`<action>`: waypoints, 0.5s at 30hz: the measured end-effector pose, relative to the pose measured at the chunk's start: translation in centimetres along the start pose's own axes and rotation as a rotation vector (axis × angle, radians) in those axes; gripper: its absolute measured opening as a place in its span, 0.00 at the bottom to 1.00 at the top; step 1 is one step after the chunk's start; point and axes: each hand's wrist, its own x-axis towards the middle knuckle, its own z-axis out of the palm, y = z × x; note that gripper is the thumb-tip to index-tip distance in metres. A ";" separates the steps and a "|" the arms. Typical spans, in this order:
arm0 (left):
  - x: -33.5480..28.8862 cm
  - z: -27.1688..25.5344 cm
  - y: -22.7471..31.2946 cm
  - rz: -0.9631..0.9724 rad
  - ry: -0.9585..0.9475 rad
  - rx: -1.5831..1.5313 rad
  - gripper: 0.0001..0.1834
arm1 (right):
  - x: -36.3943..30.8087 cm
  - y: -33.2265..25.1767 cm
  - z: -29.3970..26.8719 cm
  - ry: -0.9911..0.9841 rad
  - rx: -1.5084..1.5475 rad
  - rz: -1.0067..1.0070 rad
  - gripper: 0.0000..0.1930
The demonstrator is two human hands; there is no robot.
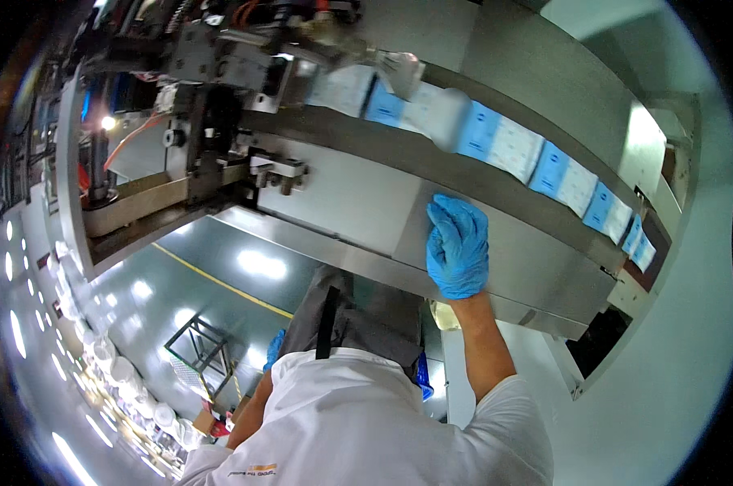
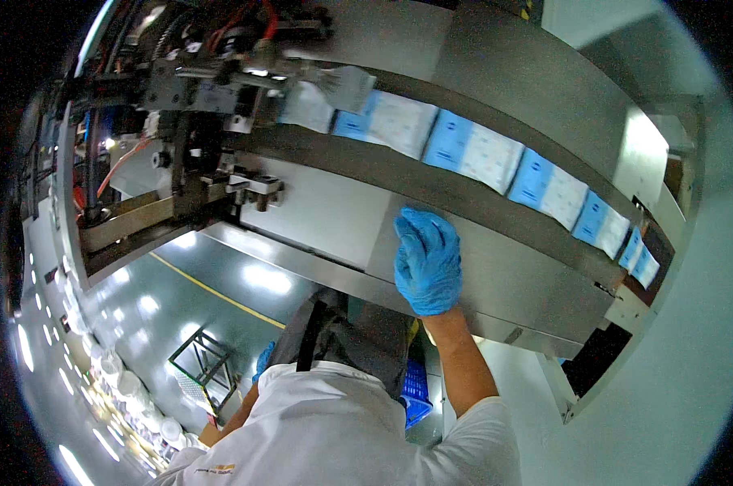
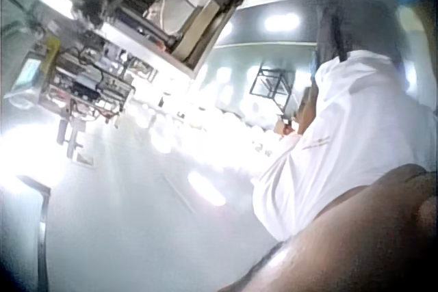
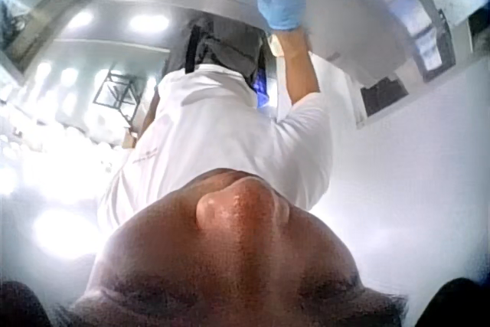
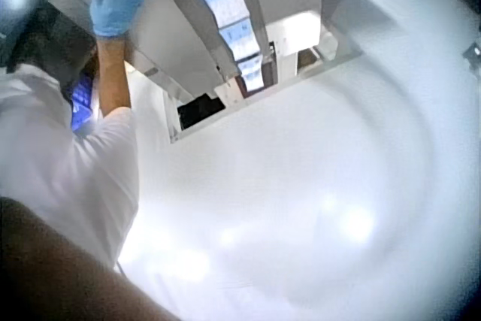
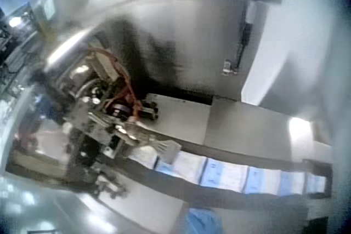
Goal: The person repeatedly picks up white rectangular items, places them on a digital scale to check weight, and then moves them to a conveyor belt. The person also interacts with a touchscreen control panel on the packaging machine.
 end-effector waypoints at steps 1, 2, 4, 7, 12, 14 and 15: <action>-0.4 -0.6 -0.4 -0.006 0.006 -0.008 0.39 | 0.3 -0.7 0.5 -0.006 0.015 0.005 0.25; -0.6 -1.4 -0.5 -0.008 0.013 -0.015 0.39 | 0.6 -1.5 1.0 -0.012 0.029 0.011 0.25; -0.6 -2.2 -0.7 -0.012 0.013 -0.018 0.39 | 1.1 -2.5 1.5 -0.017 0.042 0.012 0.25; -0.1 -3.6 -1.1 -0.023 0.015 -0.023 0.38 | 2.0 -3.7 3.0 -0.018 0.066 -0.006 0.26; 1.6 -5.1 -0.9 -0.021 0.003 -0.013 0.38 | 3.2 -4.3 5.4 -0.037 0.071 -0.024 0.28; 2.7 -5.9 -0.5 -0.011 -0.003 0.002 0.38 | 3.8 -4.8 6.7 -0.036 0.071 -0.033 0.28; 3.3 -6.3 -0.3 -0.006 -0.008 0.014 0.38 | 4.1 -4.9 7.4 -0.038 0.068 -0.037 0.28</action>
